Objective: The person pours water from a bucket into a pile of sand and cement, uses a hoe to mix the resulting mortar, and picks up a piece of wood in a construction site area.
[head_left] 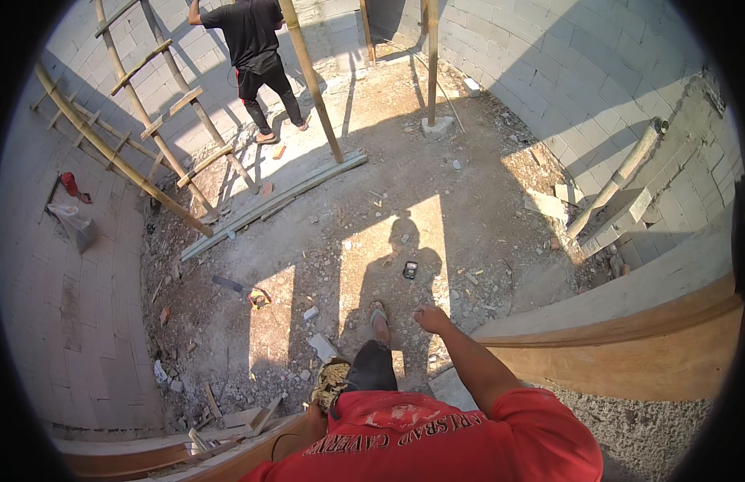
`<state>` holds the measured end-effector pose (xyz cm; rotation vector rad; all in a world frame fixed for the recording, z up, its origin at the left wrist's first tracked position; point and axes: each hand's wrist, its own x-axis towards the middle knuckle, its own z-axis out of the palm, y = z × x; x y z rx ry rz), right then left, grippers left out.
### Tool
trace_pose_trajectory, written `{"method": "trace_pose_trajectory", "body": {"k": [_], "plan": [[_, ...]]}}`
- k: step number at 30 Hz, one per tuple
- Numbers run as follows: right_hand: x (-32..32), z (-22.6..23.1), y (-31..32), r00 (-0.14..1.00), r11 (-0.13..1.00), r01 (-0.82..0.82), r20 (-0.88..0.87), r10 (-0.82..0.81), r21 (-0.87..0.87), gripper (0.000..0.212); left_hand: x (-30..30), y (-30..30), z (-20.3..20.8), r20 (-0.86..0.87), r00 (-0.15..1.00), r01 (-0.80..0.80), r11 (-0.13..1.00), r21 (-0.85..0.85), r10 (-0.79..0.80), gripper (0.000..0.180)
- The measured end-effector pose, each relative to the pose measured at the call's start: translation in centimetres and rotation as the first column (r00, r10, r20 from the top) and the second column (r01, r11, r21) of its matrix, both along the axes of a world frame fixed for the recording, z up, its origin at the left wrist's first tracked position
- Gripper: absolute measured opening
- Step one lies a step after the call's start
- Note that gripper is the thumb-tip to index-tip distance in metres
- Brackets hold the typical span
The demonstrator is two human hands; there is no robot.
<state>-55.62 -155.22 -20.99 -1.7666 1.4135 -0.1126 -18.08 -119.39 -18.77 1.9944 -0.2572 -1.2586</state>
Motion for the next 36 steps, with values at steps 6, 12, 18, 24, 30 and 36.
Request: {"method": "trace_pose_trajectory", "body": {"k": [6, 12, 18, 24, 30, 36], "plan": [[-1.6, 4.0, -12.6, 0.991, 0.996, -0.048, -0.117, 0.057, 0.076, 0.038, 5.5, -23.4, -3.4, -0.344, 0.823, -0.413, 0.892, 0.183, 0.452, 0.028], [-13.2, -1.3, -19.1, 0.872, 0.858, 0.474, -0.24, -0.426, 0.2, 0.043, 9.1, -47.5, -0.4, -0.212, 0.879, -0.389, 0.9, 0.197, 0.426, 0.016], [-20.4, -7.7, -23.2, 0.742, 0.946, -0.266, -0.588, 0.323, 0.184, 0.026, 15.0, -65.2, -1.0, -0.243, 0.848, -0.421, 0.877, 0.234, 0.472, 0.017], [-18.7, -9.3, -40.2, 0.783, 0.909, -0.171, -0.508, 0.359, 0.38, 0.019, 15.8, -82.3, 0.5, -0.217, 0.739, -0.572, 0.764, 0.299, 0.638, 0.034], [-18.2, -8.8, -74.1, 0.826, 0.98, -0.169, -0.527, 0.199, 0.106, 0.021, 14.8, -100.6, 3.8, -0.318, 0.635, -0.618, 0.71, 0.337, 0.704, 0.042], [-7.3, 5.6, -112.2, 0.872, 0.874, 0.479, -0.149, -0.465, 0.077, 0.042, 14.9, -113.5, 0.9, -0.343, 0.537, -0.669, 0.637, 0.383, 0.771, 0.036]]}}
